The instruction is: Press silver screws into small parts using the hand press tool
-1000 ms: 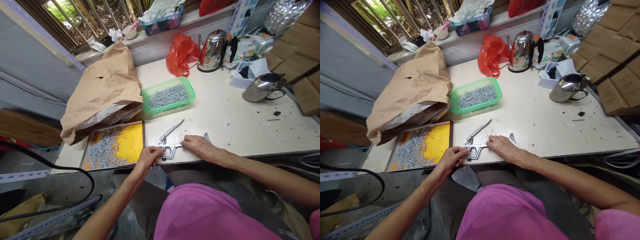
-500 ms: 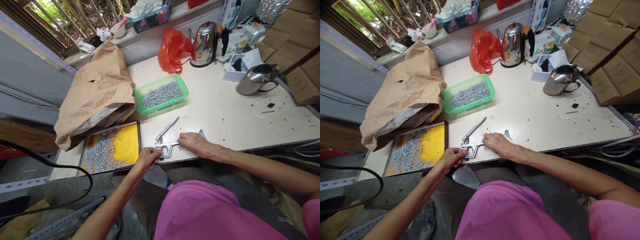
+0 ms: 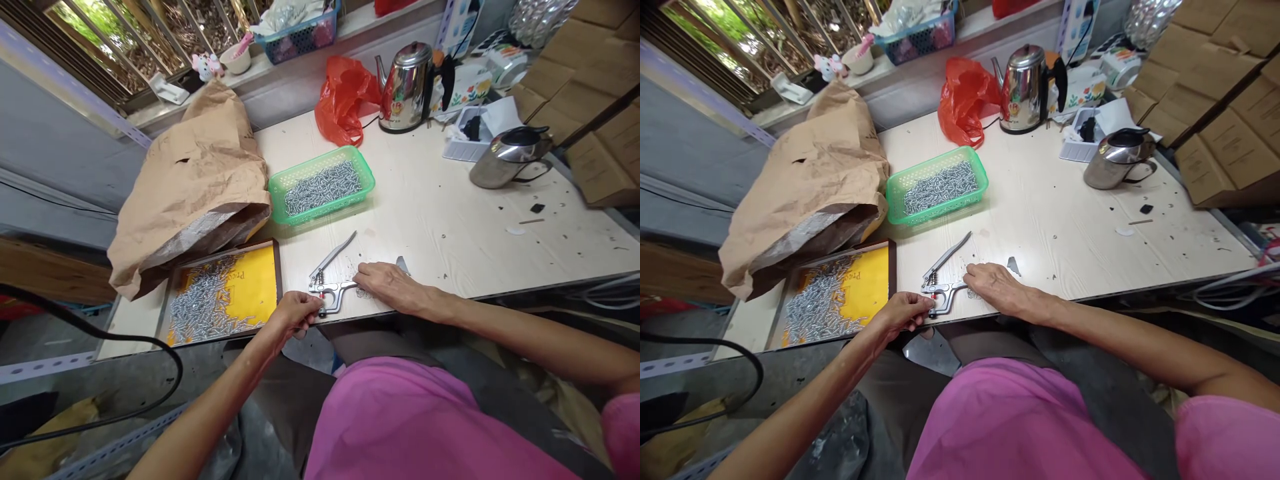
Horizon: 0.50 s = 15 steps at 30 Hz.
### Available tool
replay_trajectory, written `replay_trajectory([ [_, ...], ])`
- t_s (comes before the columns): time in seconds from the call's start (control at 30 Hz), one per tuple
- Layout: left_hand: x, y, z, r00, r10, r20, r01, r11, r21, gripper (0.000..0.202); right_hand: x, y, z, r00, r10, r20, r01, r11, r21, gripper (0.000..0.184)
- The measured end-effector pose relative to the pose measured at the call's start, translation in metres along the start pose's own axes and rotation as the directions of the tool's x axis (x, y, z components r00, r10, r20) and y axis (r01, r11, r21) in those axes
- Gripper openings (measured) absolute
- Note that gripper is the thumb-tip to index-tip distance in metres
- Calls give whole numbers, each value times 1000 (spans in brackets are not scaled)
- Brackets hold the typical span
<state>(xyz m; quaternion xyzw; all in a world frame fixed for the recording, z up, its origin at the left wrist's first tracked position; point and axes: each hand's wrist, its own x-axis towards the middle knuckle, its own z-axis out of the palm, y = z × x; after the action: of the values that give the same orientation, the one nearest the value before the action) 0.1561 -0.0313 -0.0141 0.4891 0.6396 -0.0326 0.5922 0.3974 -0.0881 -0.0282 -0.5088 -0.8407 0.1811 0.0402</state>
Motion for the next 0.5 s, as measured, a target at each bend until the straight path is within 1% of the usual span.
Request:
replay_trajectory([
  [0.1, 0, -4, 1, 1000, -8, 1, 8, 1000, -13, 26, 3, 8, -2, 999, -14, -52, 15, 1000, 13, 17],
  [0.13, 0, -6, 2, 1000, -6, 4, 6, 1000, -20, 27, 5, 13, -3, 996, -26, -85, 27, 1000, 7, 25],
  [0.2, 0, -9, 3, 1000, -2, 6, 2, 1000, -25, 29, 13, 24, -6, 990, -59, -132, 55, 998, -28, 58],
  [0.27, 0, -13, 4, 1000, 4, 0, -4, 1000, -21, 29, 23, 35, -9, 989, -97, -114, 89, 993, -73, 86],
  [0.3, 0, -14, 5, 1000, 8, -3, -8, 1000, -17, 30, 29, 39, -11, 989, -119, -84, 111, 990, -87, 94],
  [0.33, 0, -15, 6, 1000, 13, -7, -13, 1000, -13, 30, 35, 42, -13, 989, -141, -51, 135, 986, -97, 99],
  [0.4, 0, -16, 7, 1000, 22, -11, -22, 1000, -9, 30, 44, 46, -15, 986, -168, -3, 167, 980, -110, 101],
  [0.5, -2, -15, 9, 999, 25, -22, -25, 1000, 0, 30, 51, 43, -20, 986, -165, 15, 166, 979, -117, 102],
])
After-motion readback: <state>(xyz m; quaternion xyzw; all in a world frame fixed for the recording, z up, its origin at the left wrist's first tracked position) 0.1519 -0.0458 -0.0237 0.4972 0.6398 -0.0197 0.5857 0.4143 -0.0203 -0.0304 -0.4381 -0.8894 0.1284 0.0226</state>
